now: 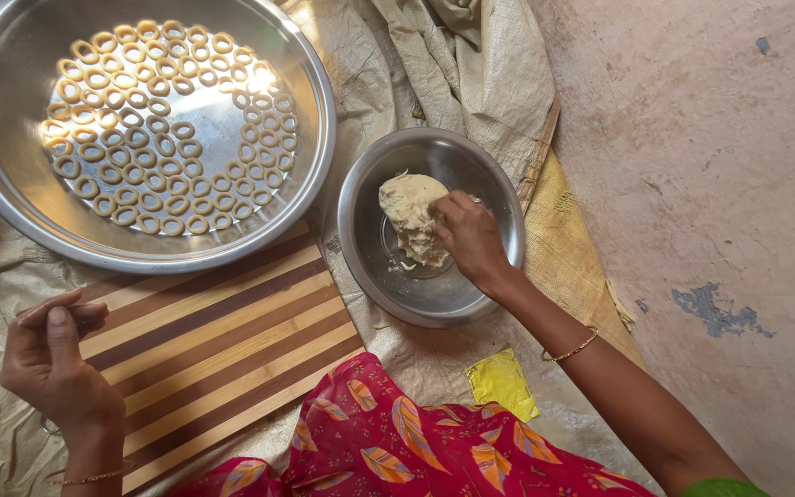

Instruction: The person rolls small pieces of dough into thin ropes and joins the ends to form rings, placing them into metal trays. The person repeats this process continuously, arranging the rings in neat rows.

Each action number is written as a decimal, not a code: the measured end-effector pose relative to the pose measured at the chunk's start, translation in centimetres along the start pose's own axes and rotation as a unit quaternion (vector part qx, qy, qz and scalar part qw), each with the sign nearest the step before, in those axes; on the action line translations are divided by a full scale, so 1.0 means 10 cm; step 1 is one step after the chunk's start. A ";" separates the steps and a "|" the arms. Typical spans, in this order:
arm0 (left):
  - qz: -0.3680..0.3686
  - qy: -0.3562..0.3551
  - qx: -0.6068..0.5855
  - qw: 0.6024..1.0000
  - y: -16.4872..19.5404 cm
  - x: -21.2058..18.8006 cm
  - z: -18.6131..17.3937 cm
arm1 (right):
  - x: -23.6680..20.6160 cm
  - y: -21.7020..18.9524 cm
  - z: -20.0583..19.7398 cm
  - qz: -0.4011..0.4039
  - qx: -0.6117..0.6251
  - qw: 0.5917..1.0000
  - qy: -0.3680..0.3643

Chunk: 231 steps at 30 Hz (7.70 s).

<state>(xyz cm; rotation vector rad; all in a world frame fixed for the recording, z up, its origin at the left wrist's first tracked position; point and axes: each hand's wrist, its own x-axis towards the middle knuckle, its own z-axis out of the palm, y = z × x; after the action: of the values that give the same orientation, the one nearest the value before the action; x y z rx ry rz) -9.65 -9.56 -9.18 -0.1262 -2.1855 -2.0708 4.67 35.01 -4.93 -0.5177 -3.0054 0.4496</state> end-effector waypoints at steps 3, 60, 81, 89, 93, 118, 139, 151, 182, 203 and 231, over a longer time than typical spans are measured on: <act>0.009 -0.017 -0.019 1.000 -0.06 0.02 0.00 | 0.03 0.04 0.00 -0.009 0.014 1.000 0.023; -0.017 -0.005 0.000 1.000 0.09 0.05 0.02 | 0.19 0.65 0.01 0.351 0.401 0.844 -0.051; -0.006 -0.005 -0.042 0.999 -0.07 0.09 -0.09 | 0.15 0.56 0.04 0.337 0.396 0.854 0.018; -0.018 -0.010 -0.061 0.998 -0.16 0.11 -0.01 | 0.20 0.44 -0.04 0.387 0.274 0.880 0.012; -0.050 0.028 -0.118 0.991 -0.09 0.19 0.25 | 0.36 0.52 -0.09 0.393 0.353 0.849 0.038; -0.245 -0.114 -0.646 0.714 -0.02 0.26 0.29 | 0.33 -3.42 0.71 -0.256 0.205 0.943 -0.046; -0.260 -0.217 -0.720 0.606 -0.03 0.07 0.34 | 0.56 -3.61 0.90 -0.294 0.094 0.951 0.031; -0.378 -0.129 -0.692 0.601 -0.29 -0.17 0.31 | 0.72 -3.75 0.93 -0.284 0.091 0.954 0.027; -0.323 -0.187 -0.644 0.667 -0.36 -0.18 0.37 | -0.06 -3.73 1.35 -0.279 0.167 0.940 -0.101; -0.271 -0.229 -0.671 0.651 -0.39 -0.16 0.36 | 0.08 -3.68 1.25 -0.341 0.141 0.928 -0.053; -0.271 -0.341 -0.617 0.655 0.64 -0.37 0.56 | -0.15 -2.20 -0.28 -0.084 0.236 0.966 -0.062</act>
<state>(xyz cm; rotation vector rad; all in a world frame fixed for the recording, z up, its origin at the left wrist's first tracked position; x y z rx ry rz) -5.22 -3.50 -3.74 -0.4606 -0.3721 -3.9578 -0.67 15.46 4.20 -0.1991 -2.8632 1.1745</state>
